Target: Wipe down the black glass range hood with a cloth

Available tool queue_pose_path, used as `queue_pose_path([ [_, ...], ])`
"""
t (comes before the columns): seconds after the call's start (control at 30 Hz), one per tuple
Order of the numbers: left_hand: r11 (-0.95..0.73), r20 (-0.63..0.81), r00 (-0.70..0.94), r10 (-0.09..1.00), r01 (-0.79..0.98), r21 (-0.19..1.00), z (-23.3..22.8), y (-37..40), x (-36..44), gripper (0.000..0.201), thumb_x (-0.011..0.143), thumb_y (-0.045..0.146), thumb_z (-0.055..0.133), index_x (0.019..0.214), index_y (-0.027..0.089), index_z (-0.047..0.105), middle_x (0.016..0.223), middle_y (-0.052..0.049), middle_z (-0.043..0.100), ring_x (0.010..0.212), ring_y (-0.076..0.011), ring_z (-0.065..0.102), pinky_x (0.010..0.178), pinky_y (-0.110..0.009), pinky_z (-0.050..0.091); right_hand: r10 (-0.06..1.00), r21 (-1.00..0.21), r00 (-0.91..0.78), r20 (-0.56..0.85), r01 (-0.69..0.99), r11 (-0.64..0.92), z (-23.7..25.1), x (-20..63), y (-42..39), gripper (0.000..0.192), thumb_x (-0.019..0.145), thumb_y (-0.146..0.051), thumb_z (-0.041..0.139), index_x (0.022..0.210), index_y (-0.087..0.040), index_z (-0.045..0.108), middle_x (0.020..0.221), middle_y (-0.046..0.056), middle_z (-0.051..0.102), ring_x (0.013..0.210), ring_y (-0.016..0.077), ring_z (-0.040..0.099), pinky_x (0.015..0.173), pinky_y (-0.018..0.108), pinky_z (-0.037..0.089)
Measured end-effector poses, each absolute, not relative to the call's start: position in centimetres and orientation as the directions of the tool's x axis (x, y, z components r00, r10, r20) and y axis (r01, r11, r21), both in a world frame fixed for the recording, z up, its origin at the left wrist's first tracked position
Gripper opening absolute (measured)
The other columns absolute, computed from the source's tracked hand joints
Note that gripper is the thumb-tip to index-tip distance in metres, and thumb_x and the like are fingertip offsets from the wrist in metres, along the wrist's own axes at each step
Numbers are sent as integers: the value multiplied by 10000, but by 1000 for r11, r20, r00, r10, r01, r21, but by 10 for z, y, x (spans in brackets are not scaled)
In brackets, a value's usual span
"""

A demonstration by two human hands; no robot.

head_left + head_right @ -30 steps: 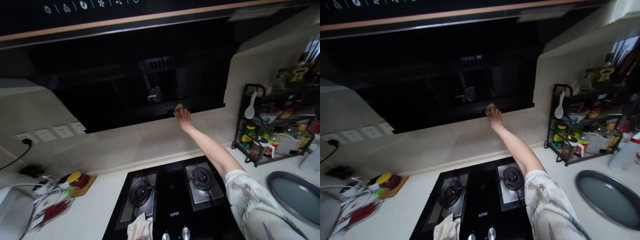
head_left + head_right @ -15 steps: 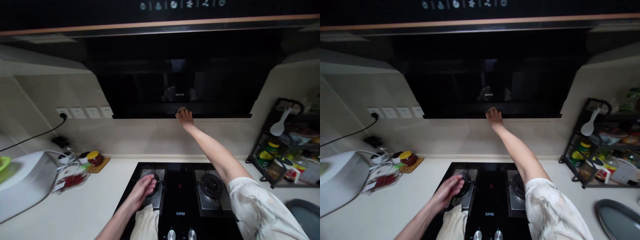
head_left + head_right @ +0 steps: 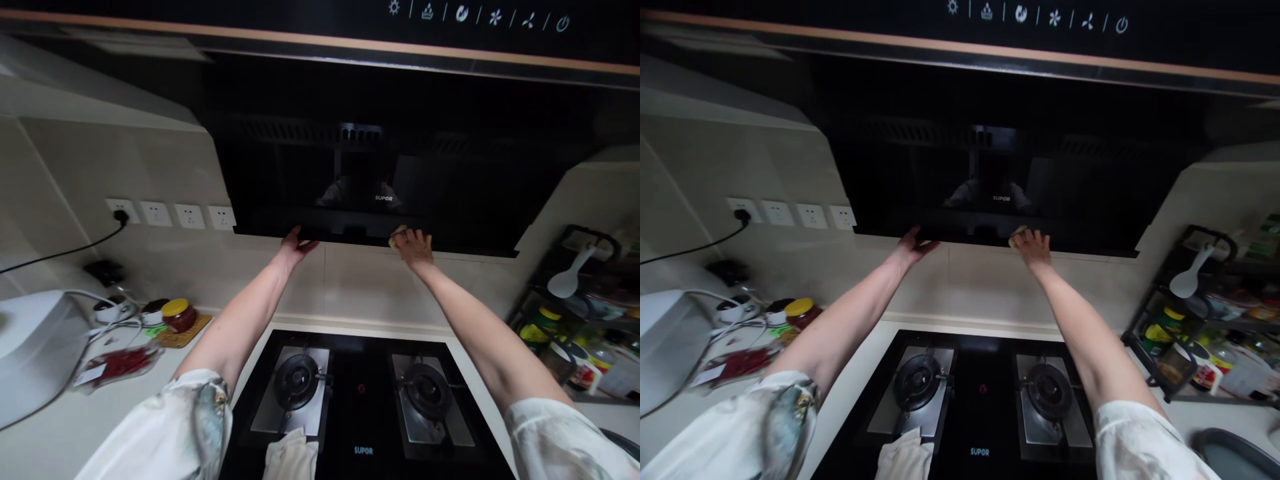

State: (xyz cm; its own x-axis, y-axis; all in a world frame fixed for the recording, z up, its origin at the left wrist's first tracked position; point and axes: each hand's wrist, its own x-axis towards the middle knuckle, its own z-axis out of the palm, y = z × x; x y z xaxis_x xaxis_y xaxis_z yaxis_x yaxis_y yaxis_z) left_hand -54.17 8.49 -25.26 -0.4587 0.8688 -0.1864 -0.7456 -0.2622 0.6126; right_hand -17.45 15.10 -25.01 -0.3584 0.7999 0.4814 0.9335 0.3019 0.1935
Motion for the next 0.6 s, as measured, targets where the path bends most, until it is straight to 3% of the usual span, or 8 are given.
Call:
queue_pose_path([
  [0.13,-282,-224,-498,838,-746,603,-251,98,-556,303,1119,123,569,1370,261,667,1181,-129,732,1127,-281,820,1059,-475,753,848,181,-182,497,978,104,-255,-96,161,560,1186,-273,316,1624,-204,659,1640,240,565,1490,409,476,1228,645,454],
  [0.23,-297,-217,-497,840,-756,583,-254,100,-559,283,1086,81,564,1288,242,679,1112,-104,720,1066,-256,815,1050,-450,748,848,185,-109,519,983,13,-260,-46,170,500,1160,-279,423,1595,-212,660,1618,236,567,1483,414,475,1197,654,464],
  [0.33,-305,-225,-496,839,-771,560,-255,102,-559,256,1069,90,598,1258,237,687,1120,-111,721,1054,-260,815,1036,-447,741,841,200,-93,533,980,-18,-264,-24,175,479,1107,-254,541,1567,-202,665,1609,229,571,1478,412,476,1187,654,465],
  [0.5,-310,-248,-502,829,-780,543,-255,101,-559,250,1054,108,596,1247,241,683,1112,-123,715,1036,-280,810,994,-452,747,825,178,-96,557,984,-5,-263,-29,175,501,1166,-251,378,1538,-139,695,1548,263,606,1442,409,512,1156,625,484],
  [0.6,-312,-248,-504,827,-779,544,-256,97,-558,248,1052,118,585,1246,238,681,1091,-123,710,1008,-284,806,972,-453,751,814,194,-127,567,981,18,-262,-26,176,505,1151,-246,416,1557,-126,691,1530,268,618,1416,414,526,1133,596,485],
])
